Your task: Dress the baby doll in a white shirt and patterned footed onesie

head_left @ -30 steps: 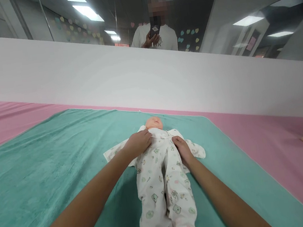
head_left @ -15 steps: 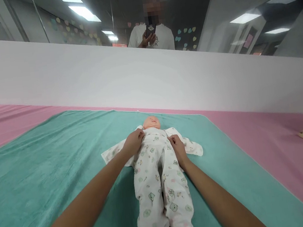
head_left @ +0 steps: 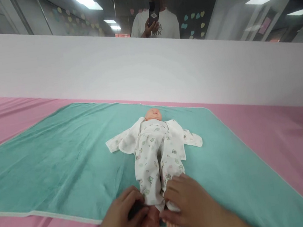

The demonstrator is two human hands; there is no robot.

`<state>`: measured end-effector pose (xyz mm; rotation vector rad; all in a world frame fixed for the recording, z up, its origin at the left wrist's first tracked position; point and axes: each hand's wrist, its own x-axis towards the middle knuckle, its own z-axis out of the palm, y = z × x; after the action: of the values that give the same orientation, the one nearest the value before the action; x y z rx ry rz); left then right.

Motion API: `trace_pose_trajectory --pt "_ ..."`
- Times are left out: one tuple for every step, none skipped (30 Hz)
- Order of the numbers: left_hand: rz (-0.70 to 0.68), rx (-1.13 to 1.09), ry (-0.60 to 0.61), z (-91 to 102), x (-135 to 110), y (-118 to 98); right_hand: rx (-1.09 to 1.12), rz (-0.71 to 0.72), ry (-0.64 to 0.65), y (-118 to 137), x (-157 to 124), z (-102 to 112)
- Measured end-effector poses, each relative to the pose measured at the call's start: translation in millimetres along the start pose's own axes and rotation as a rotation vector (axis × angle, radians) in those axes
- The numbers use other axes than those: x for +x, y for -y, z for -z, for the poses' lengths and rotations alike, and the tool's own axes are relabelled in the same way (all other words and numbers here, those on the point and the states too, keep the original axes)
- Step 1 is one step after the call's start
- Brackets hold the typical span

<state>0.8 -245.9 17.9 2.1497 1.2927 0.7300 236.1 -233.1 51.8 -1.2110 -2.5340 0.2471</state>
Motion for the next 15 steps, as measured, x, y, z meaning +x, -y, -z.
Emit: trace_pose_trajectory --pt "-0.002 -0.031 0.029 -7.3 -14.2 -5.9 -0.051 0.057 0.029 14.8 -9.3 -4.8" --pt "-0.008 -0.055 0.022 -14.4 -24.6 -10.6 -0.106 0.088 0.044 27.0 -16.2 -10.6" --pt "-0.005 -0.068 -0.007 -20.9 -31.2 -14.0 -0.154 0.090 0.043 36.6 -20.7 -16.7" --pt "0.004 -0.071 -0.053 -26.7 -34.7 -16.0 -0.195 0.070 0.033 43.5 -23.1 -22.4" --pt "0.009 -0.068 -0.106 -31.5 -35.7 -17.0 -0.232 0.036 0.022 48.2 -23.7 -27.2" --pt "0.016 -0.059 -0.149 -35.3 -35.2 -17.2 -0.265 -0.013 0.006 51.2 -23.0 -30.7" --pt "0.019 -0.046 -0.179 -38.2 -33.7 -17.1 -0.291 -0.064 -0.009 52.7 -21.5 -33.1" --pt "0.018 -0.031 -0.195 -40.3 -31.9 -16.8 -0.307 -0.103 -0.017 53.5 -19.7 -34.3" --pt "0.013 -0.015 -0.210 -41.7 -30.2 -16.7 -0.312 -0.125 -0.018 53.7 -17.8 -34.6" --pt "0.007 0.001 -0.223 -42.6 -28.9 -17.1 -0.305 -0.132 -0.013 53.8 -16.1 -34.4" --pt "0.003 0.017 -0.237 -43.2 -27.9 -17.9 -0.284 -0.128 -0.006 54.0 -14.7 -33.8" --pt "0.001 0.031 -0.256 -43.7 -27.3 -19.1 -0.251 -0.122 -0.002 54.4 -13.9 -32.9" --pt "-0.003 0.046 -0.279 -44.0 -27.0 -20.8 -0.214 -0.122 -0.005 55.3 -13.6 -31.9" --pt "-0.007 0.062 -0.304 -44.2 -26.9 -22.8 -0.176 -0.132 -0.018 56.6 -14.1 -30.7" --pt "-0.014 0.082 -0.329 -44.2 -27.0 -25.2 -0.135 -0.142 -0.033 58.6 -15.3 -29.4"
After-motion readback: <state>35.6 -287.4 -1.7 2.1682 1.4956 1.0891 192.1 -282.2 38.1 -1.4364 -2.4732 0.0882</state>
